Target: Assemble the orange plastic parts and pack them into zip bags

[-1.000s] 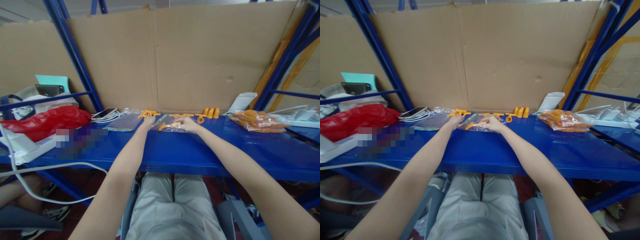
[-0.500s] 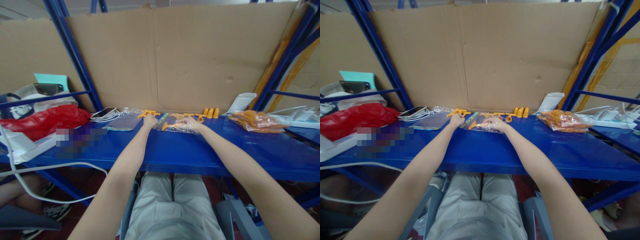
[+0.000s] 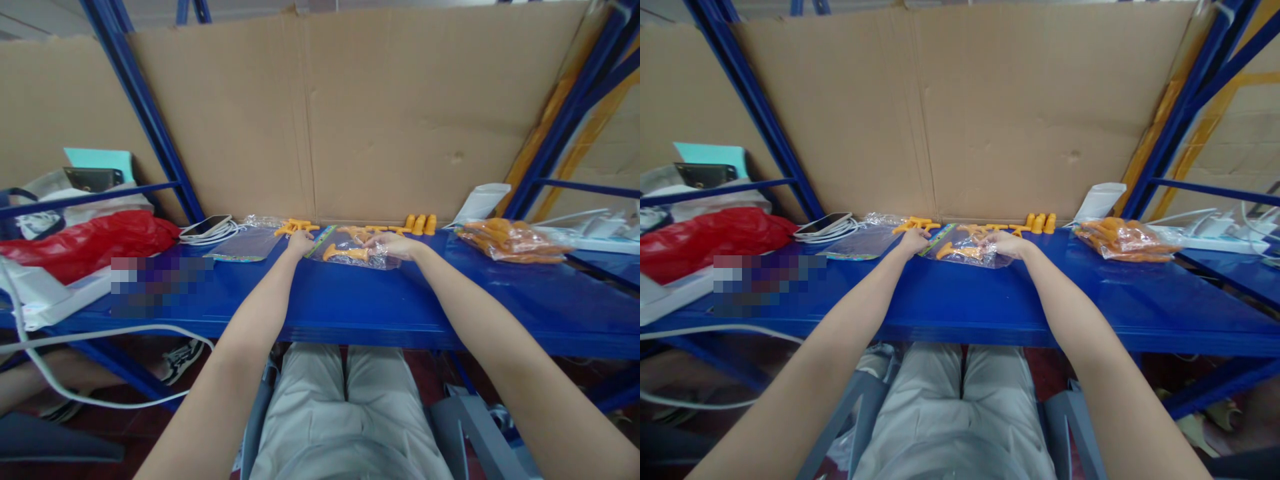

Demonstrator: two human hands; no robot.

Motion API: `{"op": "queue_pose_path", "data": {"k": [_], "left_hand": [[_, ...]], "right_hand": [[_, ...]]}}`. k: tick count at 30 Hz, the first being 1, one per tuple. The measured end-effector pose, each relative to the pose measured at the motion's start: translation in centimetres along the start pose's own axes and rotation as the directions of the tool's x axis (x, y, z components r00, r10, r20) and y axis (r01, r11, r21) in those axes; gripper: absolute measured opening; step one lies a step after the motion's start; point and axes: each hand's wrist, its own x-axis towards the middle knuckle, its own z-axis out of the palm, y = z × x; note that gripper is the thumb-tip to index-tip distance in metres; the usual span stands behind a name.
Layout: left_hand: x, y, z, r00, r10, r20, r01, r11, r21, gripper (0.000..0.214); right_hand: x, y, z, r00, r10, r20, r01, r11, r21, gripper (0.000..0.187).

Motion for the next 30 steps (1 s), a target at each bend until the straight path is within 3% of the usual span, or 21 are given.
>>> {"op": "queue_pose_path", "data": {"k": [3,9,17,20,24,30], "left_hand": [[0.1,-0.1,-0.1,0.997,-0.064,0.037,0.063,0.998,0.028,0.032],[0.1,0.1,-0.3,0.998,-0.056,0.019,0.057,0.997,-0.044,0.036],[-0.5,0.8,-0.4,0.999,-0.029,0.025,0.033,0.985,-0.169,0.030],[-0.8,1.1,-0.4,0.996,-0.071,0.063,0.081,0.980,-0.183,0.028],[-1.2,1.4,-0.5,0.984,-0.135,0.112,0.156,0.966,-0.204,0.029],[-1.7,1.7,-0.8,0.980,-0.151,0.129,0.172,0.971,-0.165,0.029]], "right_hand": [[0.7,0.7,0.2,0.995,-0.044,-0.084,0.038,0.997,-0.071,0.013],[2.0,1.4,1.0,0.980,-0.118,-0.159,0.105,0.991,-0.086,0.019],[2.4,2.7,0.6,0.967,-0.155,-0.204,0.158,0.987,-0.001,0.025],[2.5,2.8,0.7,0.962,-0.154,-0.226,0.163,0.986,0.021,0.025],[2.4,2.4,1.3,0.965,-0.125,-0.232,0.154,0.982,0.110,0.025],[1.7,1.3,1.8,0.978,-0.088,-0.191,0.120,0.979,0.162,0.023]]}}
